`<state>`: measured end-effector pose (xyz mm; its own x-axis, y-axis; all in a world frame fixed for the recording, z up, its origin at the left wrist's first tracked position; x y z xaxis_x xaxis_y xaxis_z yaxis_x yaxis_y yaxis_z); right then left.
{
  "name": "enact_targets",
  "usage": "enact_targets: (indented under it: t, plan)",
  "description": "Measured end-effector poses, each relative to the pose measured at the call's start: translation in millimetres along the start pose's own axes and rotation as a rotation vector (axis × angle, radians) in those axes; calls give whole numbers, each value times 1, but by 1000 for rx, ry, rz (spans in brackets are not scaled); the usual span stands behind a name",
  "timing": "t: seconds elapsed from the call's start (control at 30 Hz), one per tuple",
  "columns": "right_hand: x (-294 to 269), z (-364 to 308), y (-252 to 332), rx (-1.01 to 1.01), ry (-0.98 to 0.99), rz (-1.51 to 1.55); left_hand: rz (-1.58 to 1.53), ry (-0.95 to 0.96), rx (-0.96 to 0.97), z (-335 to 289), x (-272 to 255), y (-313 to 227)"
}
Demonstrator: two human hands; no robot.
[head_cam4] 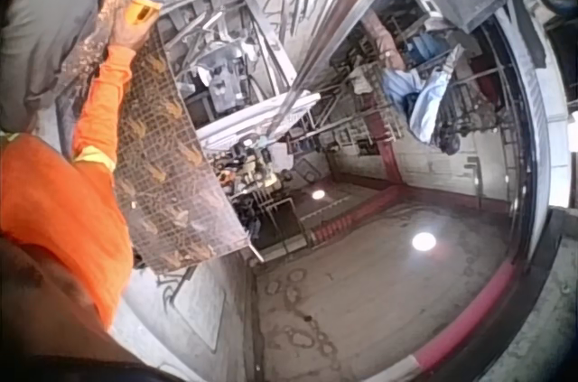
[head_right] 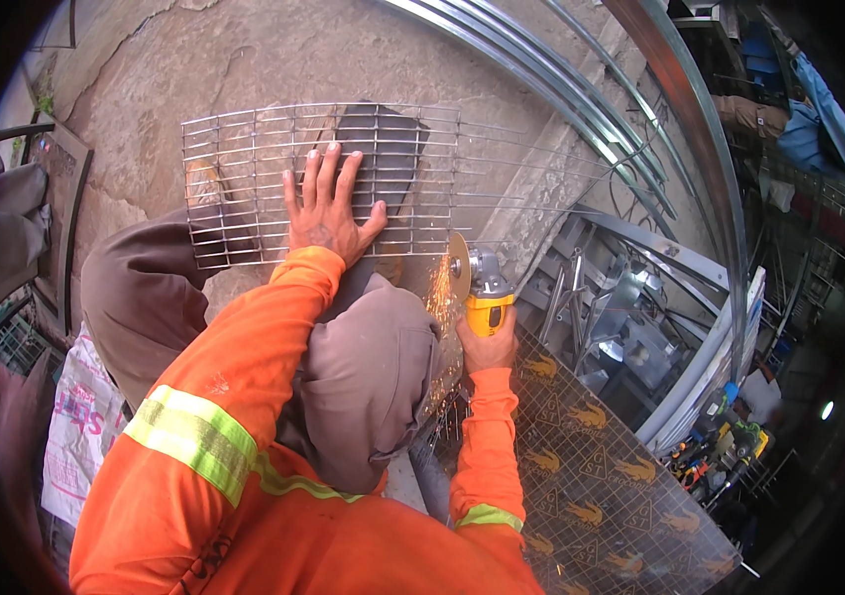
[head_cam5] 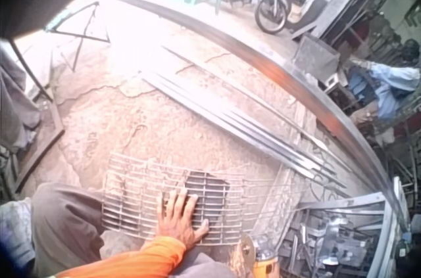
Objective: Cutting a metal grid piece using an angle grinder and then straightening it with a hammer.
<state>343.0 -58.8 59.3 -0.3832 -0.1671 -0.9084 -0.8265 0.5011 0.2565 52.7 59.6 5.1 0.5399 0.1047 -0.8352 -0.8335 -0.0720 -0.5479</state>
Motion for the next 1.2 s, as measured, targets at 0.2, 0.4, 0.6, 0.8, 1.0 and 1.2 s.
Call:
enact_targets:
  t: [0.2,0.4,0.6,0.8,1.0,1.2]
  plan:
    - [4,-2,-4,30,32,21,3,-9,-3,0,-2,0]
    - [6,-5,-8,28,29,43,-14,-14,-7,0,-2,0]
    - [3,-4,-5,55,32,28,-10,-5,-9,-1,-1,0]
    - [2,-3,-3,62,26,32,-2,6,-7,0,-1,0]
    - [3,-6,-7,67,31,-28,-3,11,-6,-1,0,0]
    - [1,-4,0,65,16,-6,11,12,-4,0,0,0]
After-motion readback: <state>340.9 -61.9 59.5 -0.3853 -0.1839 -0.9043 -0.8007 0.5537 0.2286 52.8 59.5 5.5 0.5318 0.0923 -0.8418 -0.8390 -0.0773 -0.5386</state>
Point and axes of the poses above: each hand's wrist, its own z-axis towards the middle knuckle, its own x-axis out of the palm, y = z × x, the point moved 7 cm from there along z, towards the middle knuckle, and after that the axes turned 6 degrees about -z, right-handed, at the moved point
